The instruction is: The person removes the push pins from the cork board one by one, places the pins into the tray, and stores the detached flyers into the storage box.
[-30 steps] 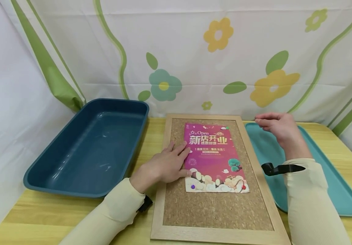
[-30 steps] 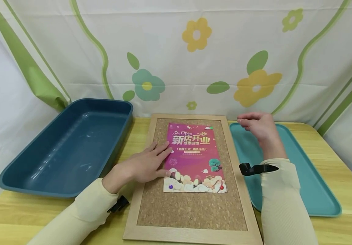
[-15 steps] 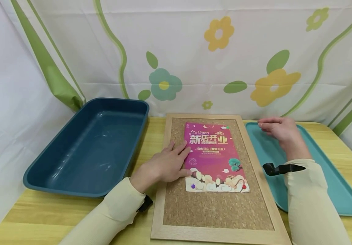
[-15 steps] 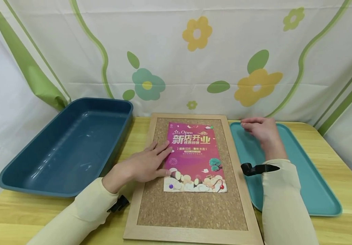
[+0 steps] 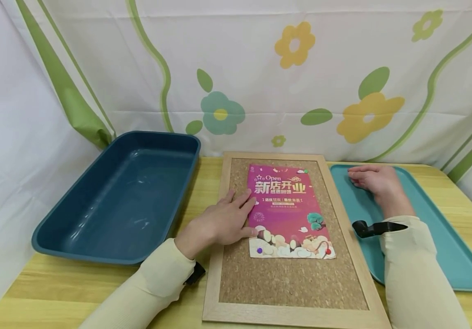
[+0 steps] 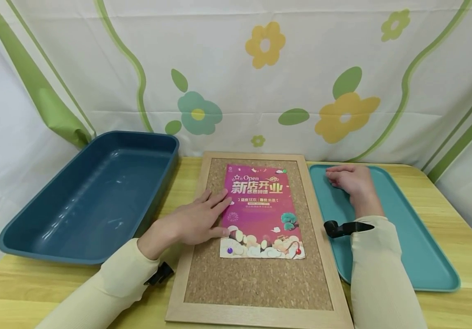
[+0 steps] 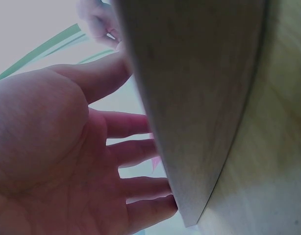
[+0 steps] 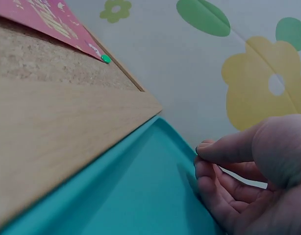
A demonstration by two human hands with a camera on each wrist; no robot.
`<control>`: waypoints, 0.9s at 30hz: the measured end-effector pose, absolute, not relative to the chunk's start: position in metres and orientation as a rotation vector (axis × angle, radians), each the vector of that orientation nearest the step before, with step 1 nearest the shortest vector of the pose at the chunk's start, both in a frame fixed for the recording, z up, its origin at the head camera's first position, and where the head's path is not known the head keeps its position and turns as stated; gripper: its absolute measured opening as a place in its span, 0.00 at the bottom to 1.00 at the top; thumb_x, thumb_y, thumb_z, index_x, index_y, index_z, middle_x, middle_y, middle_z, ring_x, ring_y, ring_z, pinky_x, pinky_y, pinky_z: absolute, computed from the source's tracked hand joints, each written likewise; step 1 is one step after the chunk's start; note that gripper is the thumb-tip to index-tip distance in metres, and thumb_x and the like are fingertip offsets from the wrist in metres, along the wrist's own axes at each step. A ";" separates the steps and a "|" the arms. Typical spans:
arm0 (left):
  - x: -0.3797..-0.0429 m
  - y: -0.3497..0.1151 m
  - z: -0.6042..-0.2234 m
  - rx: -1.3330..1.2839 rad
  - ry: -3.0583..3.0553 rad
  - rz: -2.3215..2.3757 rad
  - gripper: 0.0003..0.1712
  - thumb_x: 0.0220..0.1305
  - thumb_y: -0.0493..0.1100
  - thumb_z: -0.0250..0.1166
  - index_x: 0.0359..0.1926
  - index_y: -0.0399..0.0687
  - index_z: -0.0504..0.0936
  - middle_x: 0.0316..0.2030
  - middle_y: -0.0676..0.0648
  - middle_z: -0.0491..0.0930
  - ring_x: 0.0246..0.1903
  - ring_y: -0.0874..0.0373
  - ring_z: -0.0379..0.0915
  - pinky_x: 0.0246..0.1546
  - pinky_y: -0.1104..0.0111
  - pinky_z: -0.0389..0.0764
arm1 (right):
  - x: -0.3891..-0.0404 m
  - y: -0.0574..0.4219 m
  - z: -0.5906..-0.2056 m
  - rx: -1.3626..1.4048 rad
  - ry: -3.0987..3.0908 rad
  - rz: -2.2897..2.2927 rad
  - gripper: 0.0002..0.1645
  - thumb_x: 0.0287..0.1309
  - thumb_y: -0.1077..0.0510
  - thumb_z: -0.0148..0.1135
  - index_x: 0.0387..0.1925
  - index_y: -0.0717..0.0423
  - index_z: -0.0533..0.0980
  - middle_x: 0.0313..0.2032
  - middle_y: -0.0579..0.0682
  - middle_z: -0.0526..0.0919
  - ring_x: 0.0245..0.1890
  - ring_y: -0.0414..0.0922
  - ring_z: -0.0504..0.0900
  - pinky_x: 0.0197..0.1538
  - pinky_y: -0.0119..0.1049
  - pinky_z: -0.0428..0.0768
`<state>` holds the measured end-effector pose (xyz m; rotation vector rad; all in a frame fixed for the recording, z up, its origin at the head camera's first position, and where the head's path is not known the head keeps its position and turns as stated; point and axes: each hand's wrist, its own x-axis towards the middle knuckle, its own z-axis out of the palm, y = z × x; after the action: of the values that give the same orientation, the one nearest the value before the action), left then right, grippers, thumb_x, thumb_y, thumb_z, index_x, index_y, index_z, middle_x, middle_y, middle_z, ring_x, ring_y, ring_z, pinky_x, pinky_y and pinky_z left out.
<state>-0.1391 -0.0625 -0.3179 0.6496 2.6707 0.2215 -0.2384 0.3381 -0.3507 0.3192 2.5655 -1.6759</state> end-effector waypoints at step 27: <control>-0.139 -0.063 -0.318 0.654 2.674 0.216 0.49 0.76 0.66 0.59 0.86 0.51 0.52 0.87 0.47 0.42 0.86 0.36 0.37 0.82 0.46 0.60 | -0.242 0.338 -0.355 0.404 2.604 -1.528 0.15 0.72 0.51 0.68 0.30 0.25 0.87 0.25 0.21 0.84 0.32 0.25 0.82 0.39 0.22 0.81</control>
<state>-0.1386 -0.0626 -0.3178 0.6541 2.6742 0.2161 -0.2416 0.3384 -0.3547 0.4038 2.6042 -1.5280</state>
